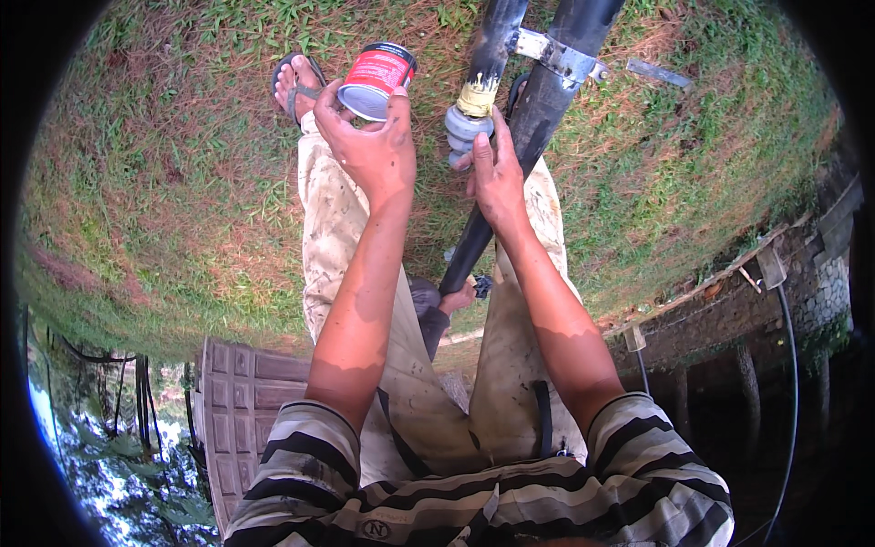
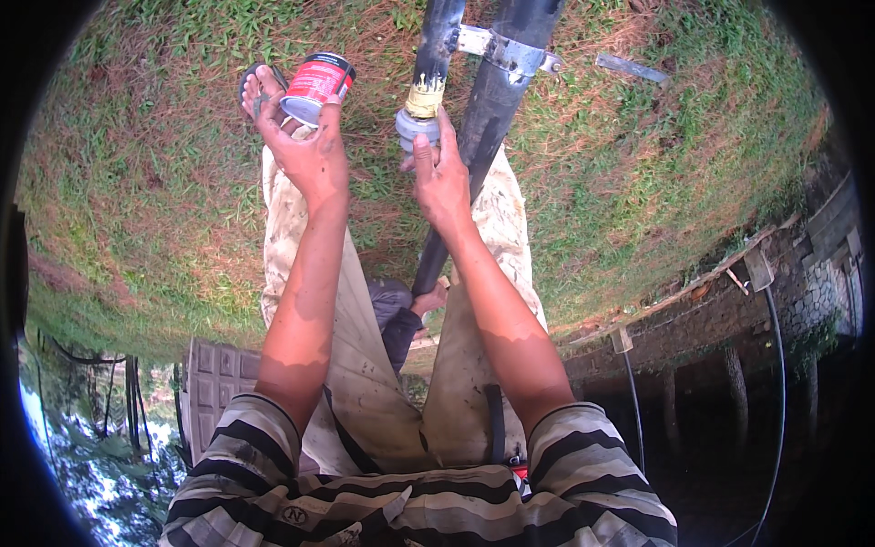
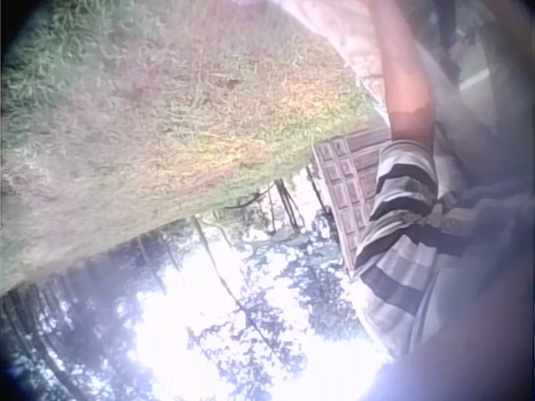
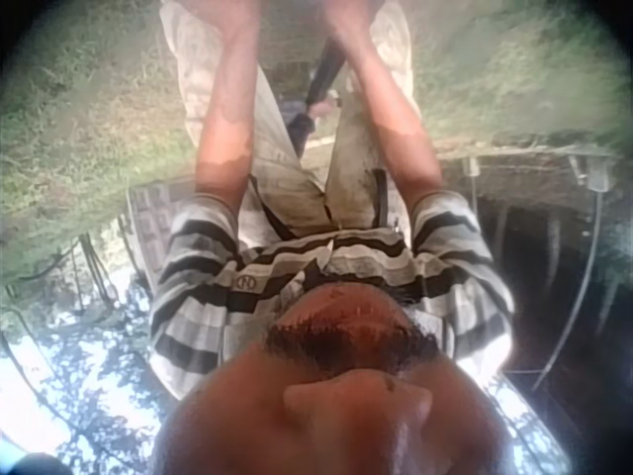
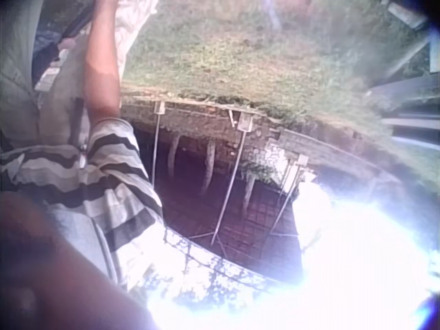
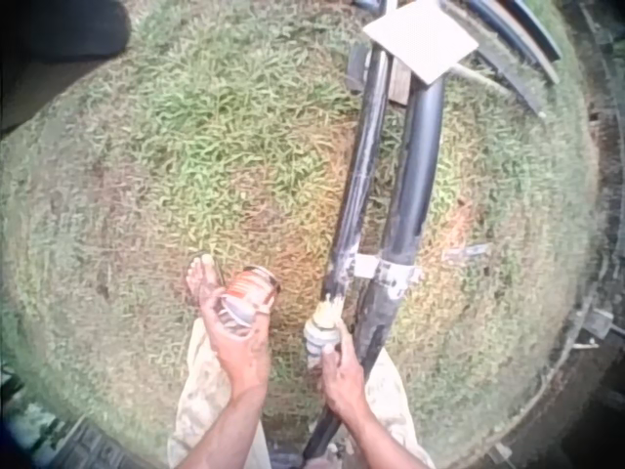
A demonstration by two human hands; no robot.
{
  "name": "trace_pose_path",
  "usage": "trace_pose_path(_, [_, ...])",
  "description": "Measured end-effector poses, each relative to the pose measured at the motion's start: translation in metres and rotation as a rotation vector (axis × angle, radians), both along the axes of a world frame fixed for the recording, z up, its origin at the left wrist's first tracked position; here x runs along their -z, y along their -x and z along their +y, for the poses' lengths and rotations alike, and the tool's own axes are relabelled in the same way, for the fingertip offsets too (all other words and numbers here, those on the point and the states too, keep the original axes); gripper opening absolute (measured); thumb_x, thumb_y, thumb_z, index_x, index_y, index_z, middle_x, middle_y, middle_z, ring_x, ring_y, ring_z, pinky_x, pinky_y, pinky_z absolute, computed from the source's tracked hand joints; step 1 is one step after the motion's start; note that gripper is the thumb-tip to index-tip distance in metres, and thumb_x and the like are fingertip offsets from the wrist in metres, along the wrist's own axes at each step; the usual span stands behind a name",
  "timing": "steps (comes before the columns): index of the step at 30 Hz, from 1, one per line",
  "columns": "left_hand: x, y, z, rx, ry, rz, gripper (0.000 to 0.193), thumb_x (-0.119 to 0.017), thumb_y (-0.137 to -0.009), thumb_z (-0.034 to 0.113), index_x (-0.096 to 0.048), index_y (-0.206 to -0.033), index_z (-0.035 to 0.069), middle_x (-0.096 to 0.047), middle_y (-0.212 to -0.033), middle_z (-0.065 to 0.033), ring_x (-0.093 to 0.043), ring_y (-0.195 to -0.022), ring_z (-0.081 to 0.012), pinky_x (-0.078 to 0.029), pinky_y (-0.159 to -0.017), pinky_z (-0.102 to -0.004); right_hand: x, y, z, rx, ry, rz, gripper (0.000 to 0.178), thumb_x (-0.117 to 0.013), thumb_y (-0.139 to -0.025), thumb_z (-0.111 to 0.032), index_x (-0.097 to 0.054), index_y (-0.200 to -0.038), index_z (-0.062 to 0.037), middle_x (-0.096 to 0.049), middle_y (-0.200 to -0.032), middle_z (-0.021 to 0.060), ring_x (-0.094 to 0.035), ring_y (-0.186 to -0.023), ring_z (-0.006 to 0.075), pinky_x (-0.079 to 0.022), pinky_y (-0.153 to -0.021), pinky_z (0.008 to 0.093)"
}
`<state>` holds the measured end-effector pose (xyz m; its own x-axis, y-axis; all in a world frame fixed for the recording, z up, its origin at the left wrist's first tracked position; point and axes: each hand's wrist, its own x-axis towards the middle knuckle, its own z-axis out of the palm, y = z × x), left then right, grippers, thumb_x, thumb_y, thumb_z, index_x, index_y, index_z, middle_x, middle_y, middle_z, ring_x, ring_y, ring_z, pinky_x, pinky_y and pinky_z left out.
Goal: The person applies a yellow sealant from a red can onto the joints of a black pipe using their fingers. They spread the substance around the connection points and then place the can on a nearby wooden plank.
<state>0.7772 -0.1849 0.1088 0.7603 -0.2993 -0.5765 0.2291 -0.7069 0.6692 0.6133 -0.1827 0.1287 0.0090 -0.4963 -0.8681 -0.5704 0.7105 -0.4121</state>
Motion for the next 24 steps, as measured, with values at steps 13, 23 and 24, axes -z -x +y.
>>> trace_pose_path(13, [0.002,0.002,0.004,0.013,0.004,0.001,0.075,-0.082,-0.078,0.021,-0.047,-0.140,0.000,-0.045,-0.137,-0.0195,-0.058,-0.115,-0.0299,-0.062,-0.080,-0.0374,0.004,0.005,-0.003,-0.288,0.063,0.181,0.073,-0.051,-0.109,-0.052,-0.031,-0.165,-0.0084,-0.077,-0.104,0.0142,-0.073,-0.091,0.0205,-0.056,-0.086,0.0374])
trace_pose_path(23, [0.004,0.006,0.005,0.022,0.006,0.007,0.077,-0.085,-0.079,0.023,-0.046,-0.141,0.000,-0.047,-0.137,-0.0194,-0.060,-0.114,-0.0294,-0.061,-0.081,-0.0367,0.010,0.010,0.001,-0.027,0.037,0.043,0.069,-0.052,-0.111,-0.047,-0.031,-0.165,-0.0096,-0.066,-0.081,0.0042,-0.053,-0.061,0.0080,-0.043,-0.056,0.0253])
trace_pose_path(24, [0.005,0.006,0.006,0.028,0.003,0.003,0.077,-0.085,-0.079,0.023,-0.046,-0.141,0.000,-0.047,-0.137,-0.0193,-0.060,-0.114,-0.0292,-0.061,-0.081,-0.0367,0.009,0.008,-0.002,-0.033,0.010,0.052,0.071,-0.052,-0.110,-0.048,-0.030,-0.165,-0.0086,-0.070,-0.088,0.0080,-0.061,-0.074,0.0122,-0.047,-0.067,0.0285])
